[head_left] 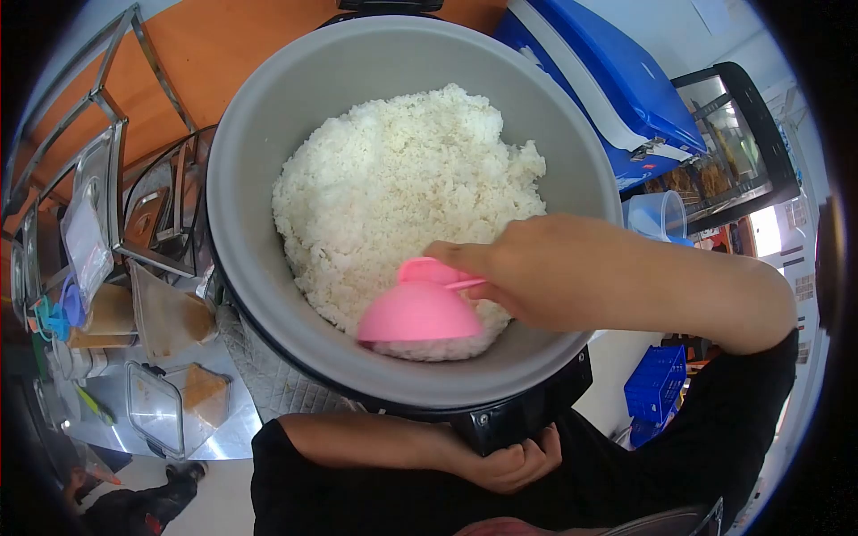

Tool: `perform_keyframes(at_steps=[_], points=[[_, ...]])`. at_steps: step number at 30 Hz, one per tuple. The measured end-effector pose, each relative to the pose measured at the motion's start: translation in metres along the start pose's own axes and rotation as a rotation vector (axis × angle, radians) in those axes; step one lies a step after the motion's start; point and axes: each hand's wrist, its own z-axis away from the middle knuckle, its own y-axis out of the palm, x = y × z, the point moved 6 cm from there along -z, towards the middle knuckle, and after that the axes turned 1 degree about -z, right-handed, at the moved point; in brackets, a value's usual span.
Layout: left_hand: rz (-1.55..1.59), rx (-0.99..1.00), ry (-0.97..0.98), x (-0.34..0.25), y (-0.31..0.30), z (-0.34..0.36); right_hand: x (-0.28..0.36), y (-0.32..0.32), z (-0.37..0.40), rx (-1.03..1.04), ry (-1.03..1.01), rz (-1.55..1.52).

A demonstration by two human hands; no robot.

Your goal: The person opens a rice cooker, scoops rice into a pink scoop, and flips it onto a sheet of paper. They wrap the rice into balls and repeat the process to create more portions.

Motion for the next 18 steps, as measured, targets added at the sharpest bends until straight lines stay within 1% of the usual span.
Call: perform_keyframes(at_steps=[1, 4, 7, 10, 13, 16, 18], points=[[-0.002, 0.001, 0.012, 0.0, 0.001, 0.0, -0.003, 0.003, -0.009, -0.012, -0.009, -0.045], [-0.08, -0.011, 0.037, 0.001, 0.003, 0.003, -0.008, 0.0, -0.025, -0.337, -0.161, -0.136], [-0.113, 0.002, 0.074, 0.001, 0.005, 0.004, -0.008, -0.018, -0.024, -0.533, -0.281, 0.205], [-0.071, 0.041, 0.047, -0.005, 0.005, 0.005, -0.02, -0.025, -0.025, -0.587, -0.201, 0.067], [-0.052, 0.03, 0.054, -0.004, 0.005, 0.006, -0.035, -0.012, -0.029, -0.419, -0.036, 0.084], [-0.027, 0.046, 0.033, -0.004, 0.005, 0.006, -0.033, -0.006, -0.027, -0.259, 0.064, 0.017], [-0.021, 0.024, 0.018, -0.006, 0.005, 0.007, -0.019, 0.004, -0.019, -0.178, 0.028, -0.036]])
